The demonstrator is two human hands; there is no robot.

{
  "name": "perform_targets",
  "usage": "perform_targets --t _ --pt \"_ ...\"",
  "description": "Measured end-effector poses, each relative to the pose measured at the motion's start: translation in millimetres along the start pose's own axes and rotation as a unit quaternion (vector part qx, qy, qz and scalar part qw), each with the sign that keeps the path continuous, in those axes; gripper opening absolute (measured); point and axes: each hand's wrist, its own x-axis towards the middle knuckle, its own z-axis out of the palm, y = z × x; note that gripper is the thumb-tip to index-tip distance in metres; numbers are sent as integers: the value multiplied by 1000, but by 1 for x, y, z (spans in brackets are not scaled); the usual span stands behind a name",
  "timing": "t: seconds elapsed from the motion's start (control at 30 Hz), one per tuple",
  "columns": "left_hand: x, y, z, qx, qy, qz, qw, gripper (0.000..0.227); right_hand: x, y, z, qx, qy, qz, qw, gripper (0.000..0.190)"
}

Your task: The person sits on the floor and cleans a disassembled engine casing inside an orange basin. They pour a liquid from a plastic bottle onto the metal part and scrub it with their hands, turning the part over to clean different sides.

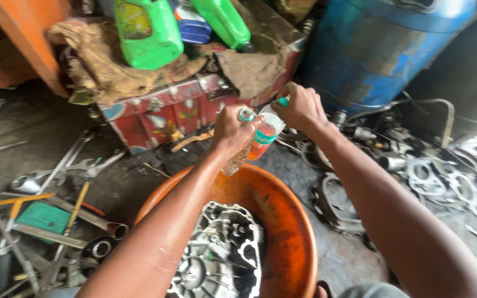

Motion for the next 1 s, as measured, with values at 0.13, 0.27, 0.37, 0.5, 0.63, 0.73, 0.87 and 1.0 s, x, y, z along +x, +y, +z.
perform_targets --t 0.13,0.27,0.37,0.5,0.63,0.73,0.87,1.0 --pt "-1 -7 50 20 -93 78 992 34 -22 18 -44 -20 -17 15 1000 40" --pt "-19 -12 120 136 -179 90 970 57 -53 43 -41 -98 -95 31 990 46" --pt "-32 -20 150 124 -238 103 958 58 -75 63 -43 -85 -84 6 993 54" --pt "-40 -17 171 151 -260 142 943 49 -84 76 -61 -79 -164 70 981 61" --pt "-35 -1 188 213 -315 120 917 50 -90 89 -79 -67 -185 112 974 57" --pt "-32 6 201 220 -334 172 900 49 -94 95 -89 -159 -158 53 973 61" --pt "-35 1 210 170 -318 178 915 65 -99 95 -89 -272 -227 39 934 68" --pt "-31 -10 203 107 -294 166 935 97 -98 105 -86 -221 -208 -61 951 69"
